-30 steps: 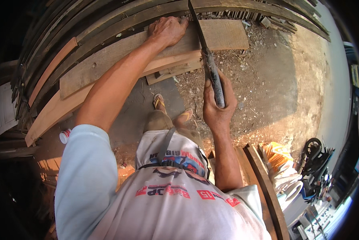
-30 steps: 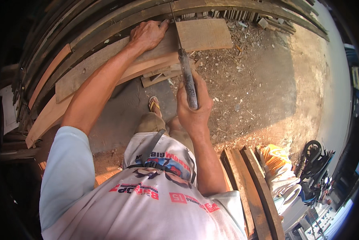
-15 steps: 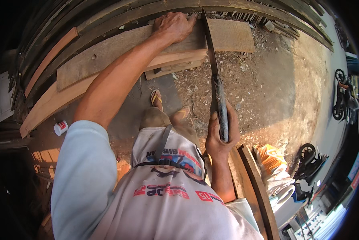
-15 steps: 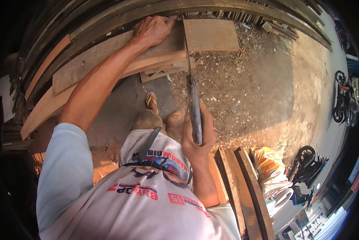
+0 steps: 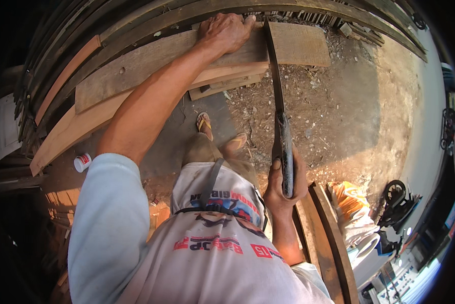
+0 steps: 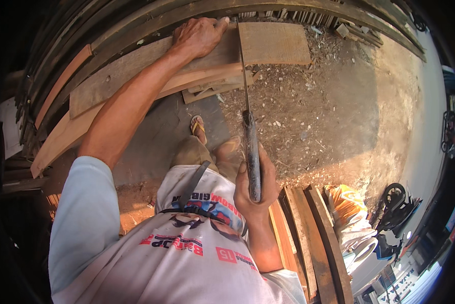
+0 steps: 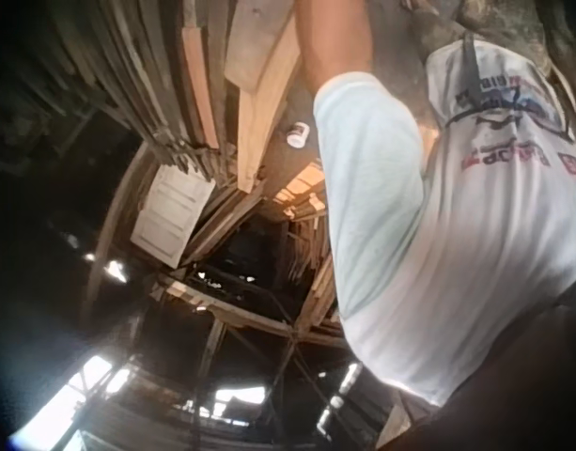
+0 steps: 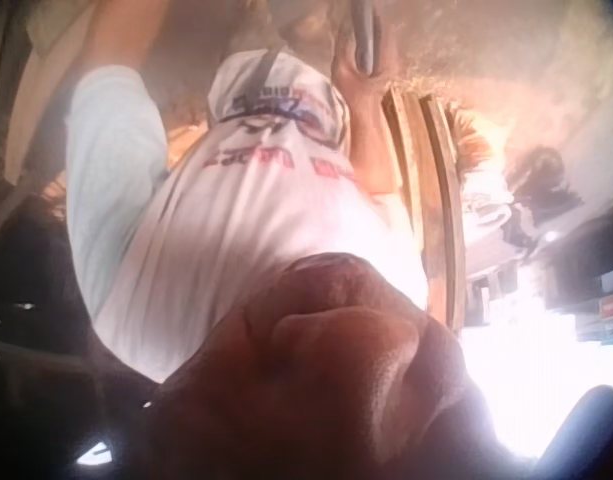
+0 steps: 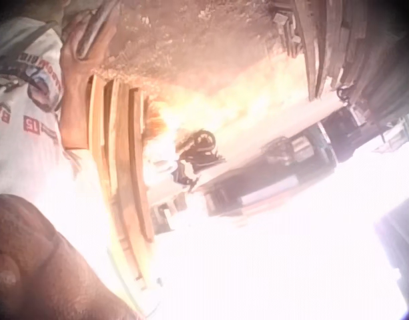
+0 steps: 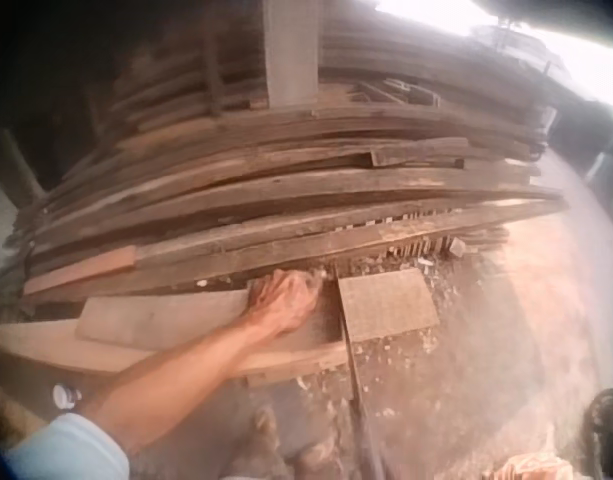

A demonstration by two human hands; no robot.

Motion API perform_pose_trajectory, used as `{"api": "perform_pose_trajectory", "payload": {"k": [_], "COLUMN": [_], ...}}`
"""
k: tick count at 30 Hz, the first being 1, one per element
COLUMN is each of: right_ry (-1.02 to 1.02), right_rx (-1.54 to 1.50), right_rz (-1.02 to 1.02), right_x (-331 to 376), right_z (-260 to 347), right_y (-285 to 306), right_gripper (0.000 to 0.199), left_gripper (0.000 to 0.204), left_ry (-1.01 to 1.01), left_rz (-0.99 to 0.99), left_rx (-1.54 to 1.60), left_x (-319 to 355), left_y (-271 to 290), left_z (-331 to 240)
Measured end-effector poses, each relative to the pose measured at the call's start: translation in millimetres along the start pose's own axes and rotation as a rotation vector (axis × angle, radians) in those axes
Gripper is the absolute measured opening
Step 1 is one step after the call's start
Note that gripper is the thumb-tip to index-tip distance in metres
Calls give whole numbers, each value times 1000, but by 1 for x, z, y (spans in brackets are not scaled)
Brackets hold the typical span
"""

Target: The person uses a hand saw to cut a wooden plank placed on a workbench. They hold the plank with one hand and saw with the other, completing the cut and separating the piece. The person then picks up the cut piece and briefly aligns it with another plank.

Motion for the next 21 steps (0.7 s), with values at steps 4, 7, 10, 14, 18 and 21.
{"api": "perform_pose_trajectory", "payload": {"k": [4, 7, 10, 14, 18, 21], "right_ry": [-35, -11, -19, 163, 17, 22], "right_rx": [-80, -107, -45, 45, -43, -74], "right_rz": [28, 31, 4, -62, 11, 13], "right_x": [-93, -92, -18, -30, -100, -54], "right_z": [-9, -6, 0, -15, -11, -4], "right_y": [-65, -66, -15, -28, -69, -45], "right_gripper": [32, 33, 35, 37, 40, 35], "left_gripper": [67, 66, 65, 64, 65, 65], "left_ry": [5, 4, -4, -17, 8, 16], "left_rz": [-2, -4, -40, -49, 31, 4], "left_rx": [-45, -36, 16, -18, -27, -12], "left_x": [-2, 2, 0, 3, 1, -3], "left_y": [2, 5, -1, 0, 11, 3], "left_z": [-2, 5, 5, 6, -12, 6]}}
Point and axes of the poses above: each hand's wrist, its own x-axis away from the middle knuckle, its own y-axis out of the back of the hand, z = x × y, the point moved 2 cm from there along -x, towards the middle knuckle, and after that the axes turned 4 degrees about -z, right-handed, at the moved point
